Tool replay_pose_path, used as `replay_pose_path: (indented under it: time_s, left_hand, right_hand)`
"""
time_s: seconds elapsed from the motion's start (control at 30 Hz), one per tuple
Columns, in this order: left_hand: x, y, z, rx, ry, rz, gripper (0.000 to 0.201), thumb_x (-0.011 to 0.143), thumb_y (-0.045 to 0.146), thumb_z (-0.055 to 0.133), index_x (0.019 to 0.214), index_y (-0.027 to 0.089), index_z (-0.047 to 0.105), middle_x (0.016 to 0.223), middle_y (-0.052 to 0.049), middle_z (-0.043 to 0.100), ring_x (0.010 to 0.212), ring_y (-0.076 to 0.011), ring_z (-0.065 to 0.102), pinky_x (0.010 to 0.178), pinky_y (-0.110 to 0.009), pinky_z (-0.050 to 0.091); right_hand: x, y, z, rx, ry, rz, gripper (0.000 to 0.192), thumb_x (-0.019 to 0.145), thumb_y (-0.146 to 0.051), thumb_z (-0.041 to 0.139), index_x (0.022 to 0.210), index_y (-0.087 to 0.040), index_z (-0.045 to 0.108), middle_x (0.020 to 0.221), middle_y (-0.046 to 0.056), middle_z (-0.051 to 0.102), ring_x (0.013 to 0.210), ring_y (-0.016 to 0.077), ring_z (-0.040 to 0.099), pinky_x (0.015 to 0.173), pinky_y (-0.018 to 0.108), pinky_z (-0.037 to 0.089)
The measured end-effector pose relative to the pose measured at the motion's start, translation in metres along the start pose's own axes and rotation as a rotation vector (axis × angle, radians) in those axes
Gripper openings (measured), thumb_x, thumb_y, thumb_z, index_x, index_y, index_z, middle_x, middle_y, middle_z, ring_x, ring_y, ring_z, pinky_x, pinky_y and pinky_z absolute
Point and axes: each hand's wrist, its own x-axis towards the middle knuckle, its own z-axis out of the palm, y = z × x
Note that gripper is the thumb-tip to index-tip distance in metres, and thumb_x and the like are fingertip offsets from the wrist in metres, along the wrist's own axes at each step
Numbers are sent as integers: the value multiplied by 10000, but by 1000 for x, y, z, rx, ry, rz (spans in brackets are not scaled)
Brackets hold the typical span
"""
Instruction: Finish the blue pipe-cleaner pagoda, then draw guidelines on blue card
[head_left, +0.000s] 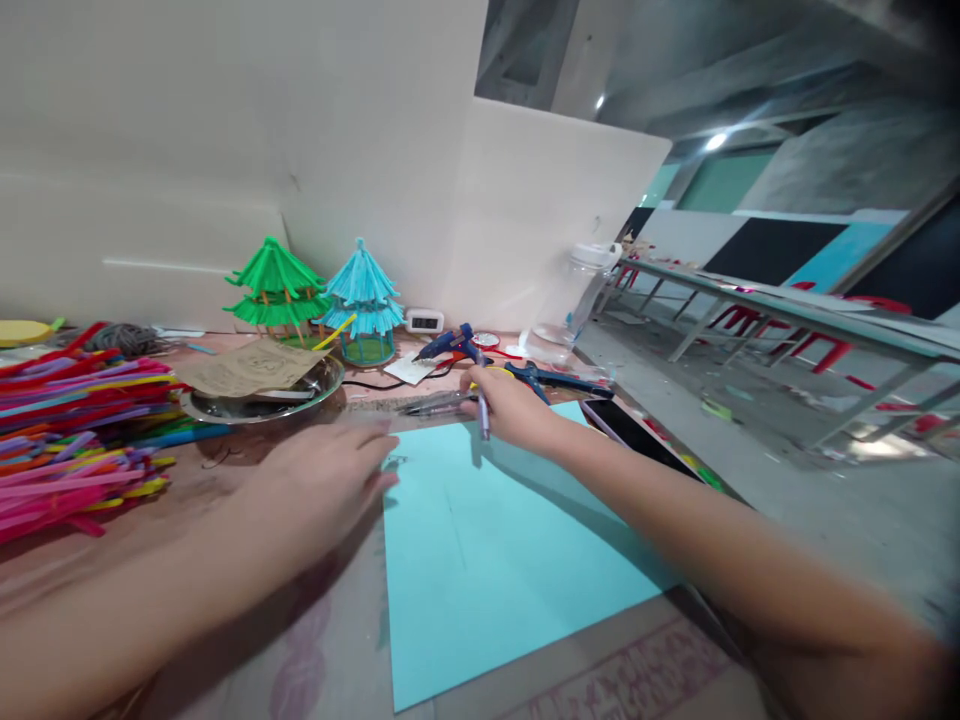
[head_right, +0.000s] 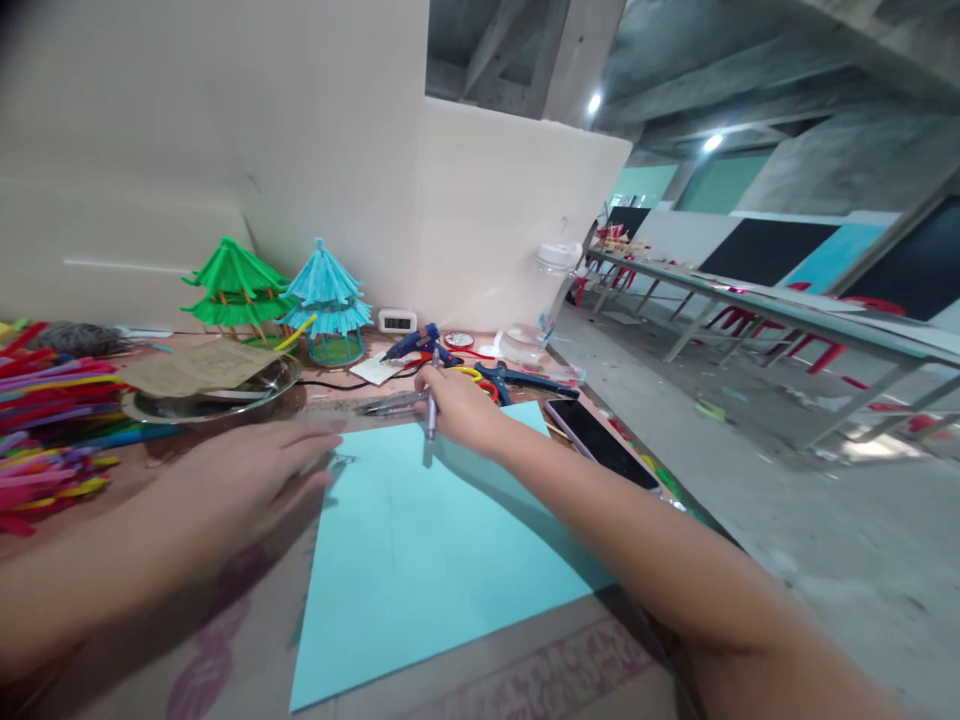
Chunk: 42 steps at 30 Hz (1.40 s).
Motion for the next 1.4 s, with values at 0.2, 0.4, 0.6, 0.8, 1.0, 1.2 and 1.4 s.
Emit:
replay_pose_path:
  time_s: [0.2,0.4,0.6,0.8,1.0,1.2,1.4]
  left_hand:
    - [1,21,11,-80,-202,52,610,921,551,563,1406,182,546,1483,-137,519,1376,-358,469,1114,-570,405]
    - [2,16,23,-48,-179,58,410,1023,349,417,1341,157,591,1430,-118,578,1345,-304,511,1133,-528,395]
    - [4,16,32,-61,-84,55,347,1019,201,356,1203,134,643,1285,-137,652,1191,-266,606,1040,-468,480]
    - [4,15,32,-74,-69,55,344,1005,208,362,1198,125,635,1260,-142,655,1198,-285,598,1036,-488,474]
    - [1,13,31,-68,-13,79,314,1006,238,386,1207,160,614,1263,-120,653,1197,-270,585,1037,-475,467]
    - [-8,35,17,-51,154,425,289,934,72,423,1009,181,680,1008,-65,725,917,-227,639,844,-391,506]
    - [-4,41,22,-162,90,268,239,928,103,429,943,204,644,882,-38,681,819,-214,605,735,-371,488]
  right_hand:
    - [24,4,19,76,-43,-23,332,970,-371,600,1234,-171,602,1241,91,621,1039,215,642,881,430,560]
    - [14,-11,0,334,114,-14,55,912,-240,562,943,-200,541,870,6,578,780,149,551,713,291,477]
    - [-36,-45,-7,593,-92,6,166,890,-330,571,885,-232,437,696,-55,511,550,114,484,523,244,413]
    - [-65,-51,9,489,-88,-11,140,863,-235,660,929,-216,537,1003,45,647,902,189,585,838,370,469]
    - [-80,-32,6,493,-172,-179,235,894,-286,686,1033,-224,507,1266,110,612,1153,224,587,964,427,469]
    - [-84,-33,11,376,-164,-314,167,915,-202,645,1011,-218,509,1209,111,642,1102,233,586,931,419,470]
    - [-85,-32,17,321,-121,-227,148,934,-211,618,1001,-221,486,1150,97,637,981,213,566,851,374,479]
